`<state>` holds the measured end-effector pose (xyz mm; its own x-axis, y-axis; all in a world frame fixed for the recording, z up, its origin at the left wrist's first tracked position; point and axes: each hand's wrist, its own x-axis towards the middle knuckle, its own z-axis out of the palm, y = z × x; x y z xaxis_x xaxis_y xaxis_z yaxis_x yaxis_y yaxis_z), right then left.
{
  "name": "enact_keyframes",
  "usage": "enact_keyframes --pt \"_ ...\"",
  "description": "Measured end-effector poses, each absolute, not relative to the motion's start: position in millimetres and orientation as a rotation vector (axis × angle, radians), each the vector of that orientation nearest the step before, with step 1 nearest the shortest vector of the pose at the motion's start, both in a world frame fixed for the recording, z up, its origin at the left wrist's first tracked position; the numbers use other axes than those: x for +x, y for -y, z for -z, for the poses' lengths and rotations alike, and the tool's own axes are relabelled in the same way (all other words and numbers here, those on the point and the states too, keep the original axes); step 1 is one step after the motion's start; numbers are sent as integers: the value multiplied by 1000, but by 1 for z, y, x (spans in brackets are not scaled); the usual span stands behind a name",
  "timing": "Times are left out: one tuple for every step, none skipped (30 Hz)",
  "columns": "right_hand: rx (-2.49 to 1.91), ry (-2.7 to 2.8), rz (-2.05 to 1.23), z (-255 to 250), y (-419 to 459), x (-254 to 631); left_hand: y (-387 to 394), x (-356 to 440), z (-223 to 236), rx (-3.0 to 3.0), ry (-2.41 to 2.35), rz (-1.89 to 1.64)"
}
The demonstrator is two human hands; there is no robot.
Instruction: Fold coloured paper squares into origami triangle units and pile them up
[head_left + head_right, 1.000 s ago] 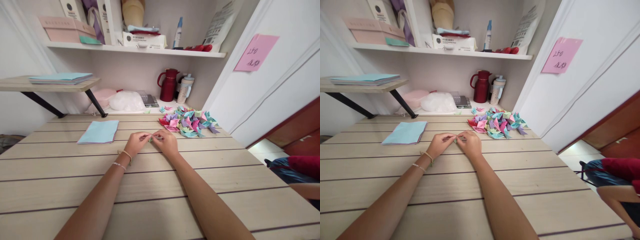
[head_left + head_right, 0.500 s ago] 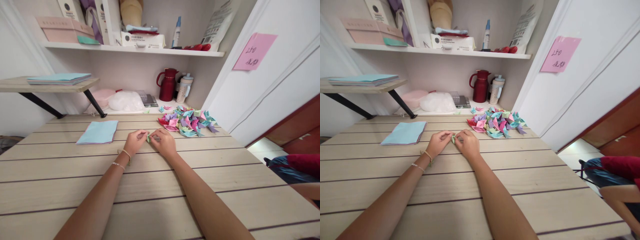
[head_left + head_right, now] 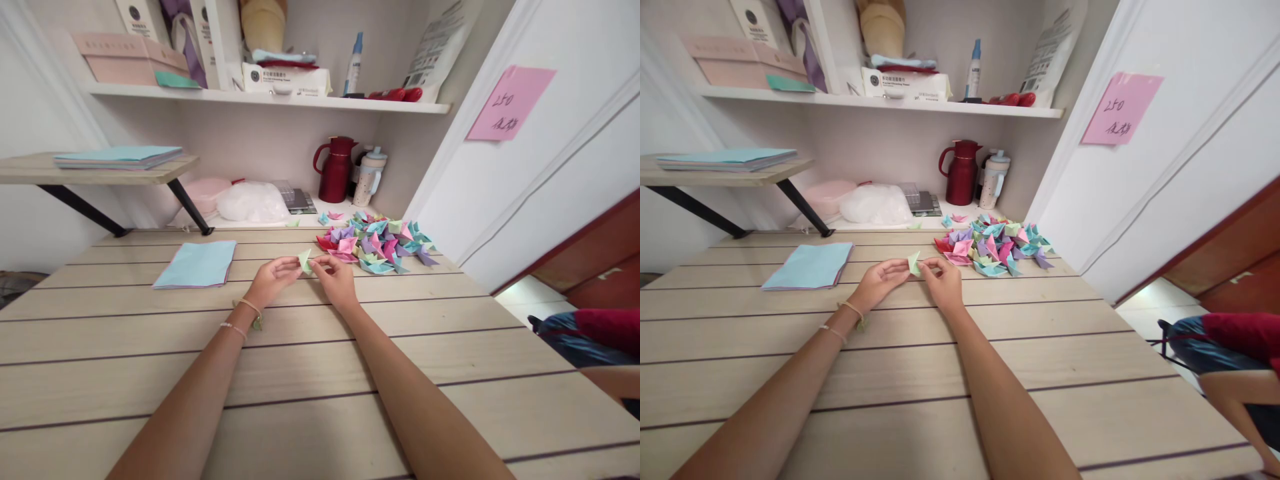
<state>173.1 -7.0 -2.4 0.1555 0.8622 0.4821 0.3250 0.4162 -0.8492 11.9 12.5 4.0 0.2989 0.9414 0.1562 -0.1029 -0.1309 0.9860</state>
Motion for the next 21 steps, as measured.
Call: enact_keyframes --pt "-1116 1402 -606 3 6 173 -13 12 -4 1395 -847 -1113" --pt "-1091 1401 -666 3 5 173 -13 12 -3 1399 -854 -1120" --pt "-1068 1410 -715 3 5 173 -13 11 -2 1399 -863 -1130" --pt "-1051 1424 -749 4 5 173 -14 11 -1 1400 -869 -1135" --pt "-1045 1442 -768 4 5 173 -14 11 -1 1407 -872 -1134" --pt "-1047 1463 -770 4 6 173 -14 11 0 1421 -869 -1121" --pt "-1053 1489 -755 3 6 172 -14 10 0 1438 -863 -1105" --pt "-1058 1518 -732 3 7 172 -14 10 0 1454 -857 -1091" --pt "-1059 1550 -706 3 8 172 -13 9 -1 1467 -853 -1078" --pt "-1056 1580 -683 2 8 172 -13 9 -1 1476 -849 -1065" --pt "-1048 1605 -669 1 9 172 -13 9 -1 1481 -847 -1056" --pt "-1040 1619 -669 1 9 172 -13 9 -2 1478 -847 -1052" --pt "-1033 1618 -684 0 9 172 -13 8 -2 1470 -847 -1057" --pt "-1027 1604 -712 0 10 172 -14 8 -2 1457 -849 -1073" --pt "-1021 1584 -750 0 10 171 -15 8 -2 1439 -855 -1099" --pt "-1014 1562 -796 0 10 171 -16 8 -2 1419 -865 -1130" --pt "-1008 1547 -844 0 11 170 -16 7 -2 1402 -875 -1159" --pt "-1005 1540 -880 0 11 169 -17 7 -2 1389 -883 -1179" --pt "-1008 1547 -901 0 12 169 -18 7 -3 1382 -887 -1191" --pt "-1017 1565 -904 1 12 168 -18 7 -3 1377 -886 -1195" --pt "-1031 1584 -891 1 13 168 -18 7 -3 1372 -880 -1194"
